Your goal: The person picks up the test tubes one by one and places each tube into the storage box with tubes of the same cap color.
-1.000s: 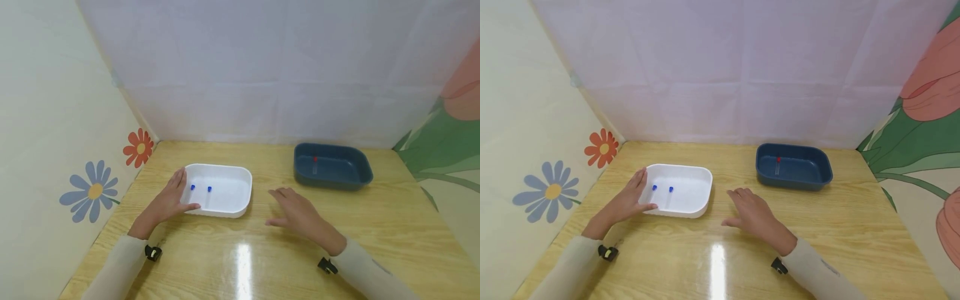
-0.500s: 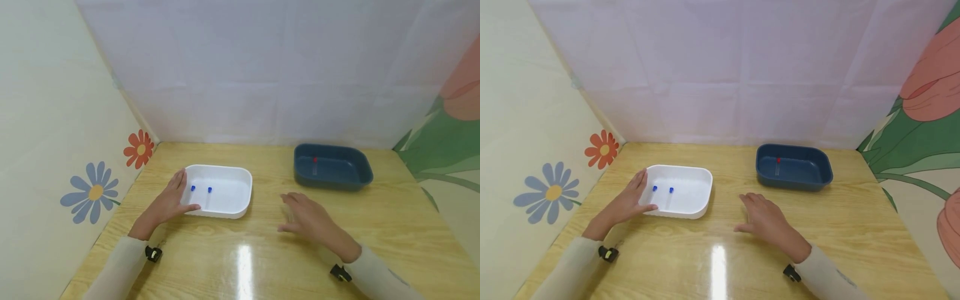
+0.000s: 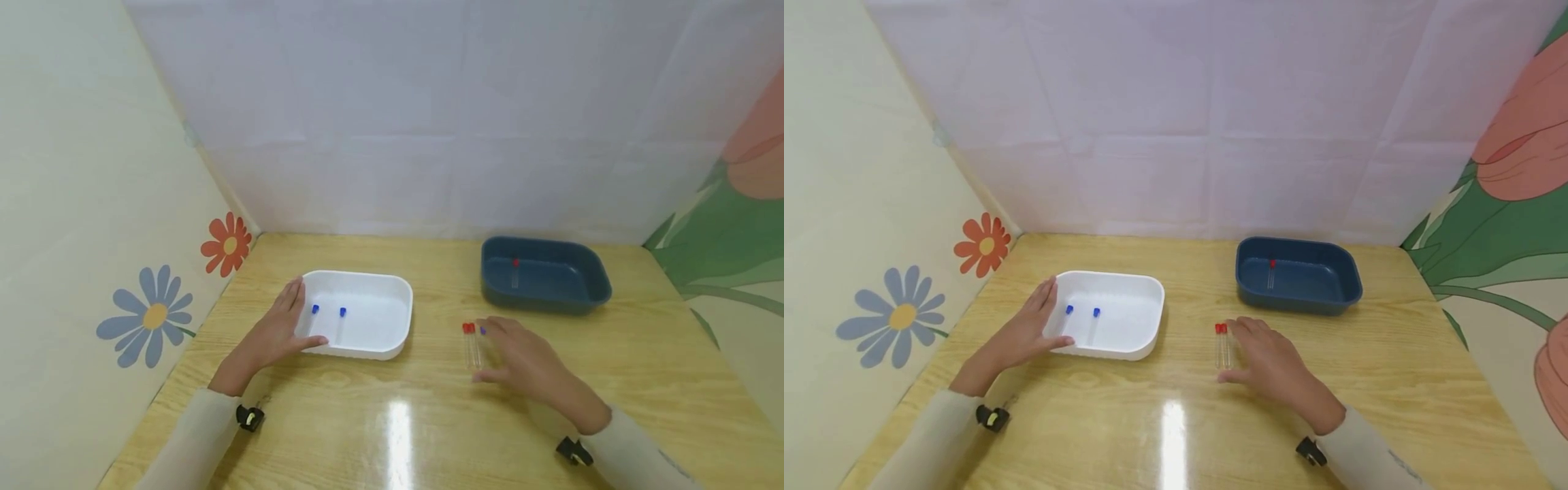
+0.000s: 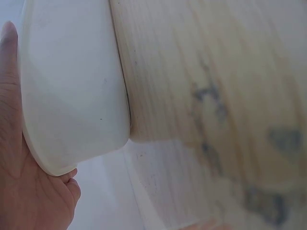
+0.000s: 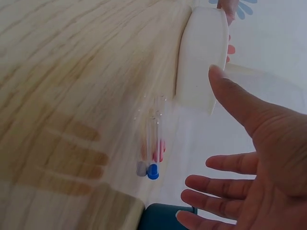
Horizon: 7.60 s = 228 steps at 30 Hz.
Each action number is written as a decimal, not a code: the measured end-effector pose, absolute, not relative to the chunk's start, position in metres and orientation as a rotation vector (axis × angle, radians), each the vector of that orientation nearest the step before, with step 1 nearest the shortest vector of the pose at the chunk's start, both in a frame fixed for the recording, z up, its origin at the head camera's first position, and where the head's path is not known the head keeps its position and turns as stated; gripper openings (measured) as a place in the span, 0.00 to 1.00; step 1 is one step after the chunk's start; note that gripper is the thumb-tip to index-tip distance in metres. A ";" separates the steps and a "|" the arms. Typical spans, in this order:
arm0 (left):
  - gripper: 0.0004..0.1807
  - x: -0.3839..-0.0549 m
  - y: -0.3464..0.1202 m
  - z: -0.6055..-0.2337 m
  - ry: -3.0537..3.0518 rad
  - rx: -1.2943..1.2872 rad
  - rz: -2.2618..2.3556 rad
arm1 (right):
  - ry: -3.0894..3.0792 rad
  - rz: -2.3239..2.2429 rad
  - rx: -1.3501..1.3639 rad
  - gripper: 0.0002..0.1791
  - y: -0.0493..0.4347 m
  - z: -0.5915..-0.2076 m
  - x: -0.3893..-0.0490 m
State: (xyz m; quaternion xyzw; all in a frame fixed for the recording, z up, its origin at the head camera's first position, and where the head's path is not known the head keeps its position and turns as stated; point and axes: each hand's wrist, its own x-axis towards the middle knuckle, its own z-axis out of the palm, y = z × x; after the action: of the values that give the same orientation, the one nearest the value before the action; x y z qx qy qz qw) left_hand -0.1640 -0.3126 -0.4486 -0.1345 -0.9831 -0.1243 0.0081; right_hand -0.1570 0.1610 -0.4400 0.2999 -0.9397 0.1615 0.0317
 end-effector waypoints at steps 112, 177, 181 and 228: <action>0.71 -0.159 -0.312 -0.448 -3.060 -0.414 -0.380 | -3.050 0.631 0.829 0.53 0.161 -0.427 -0.175; 0.72 -0.156 -0.310 -0.444 -3.071 -0.397 -0.410 | -2.792 0.760 0.997 0.51 0.093 -0.393 -0.179; 0.72 -0.157 -0.310 -0.444 -3.073 -0.400 -0.398 | -2.790 0.742 1.012 0.51 0.086 -0.391 -0.180; 0.72 -0.156 -0.309 -0.443 -3.071 -0.404 -0.394 | -2.931 0.760 1.015 0.52 0.013 -0.394 -0.187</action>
State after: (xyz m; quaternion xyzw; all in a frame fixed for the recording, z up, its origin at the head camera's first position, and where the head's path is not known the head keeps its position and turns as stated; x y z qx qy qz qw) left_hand -0.1562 -0.3091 -0.4431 -0.1293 -0.9835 -0.1261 0.0094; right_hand -0.1873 0.0135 -0.3935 0.3176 -0.9175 0.2380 -0.0258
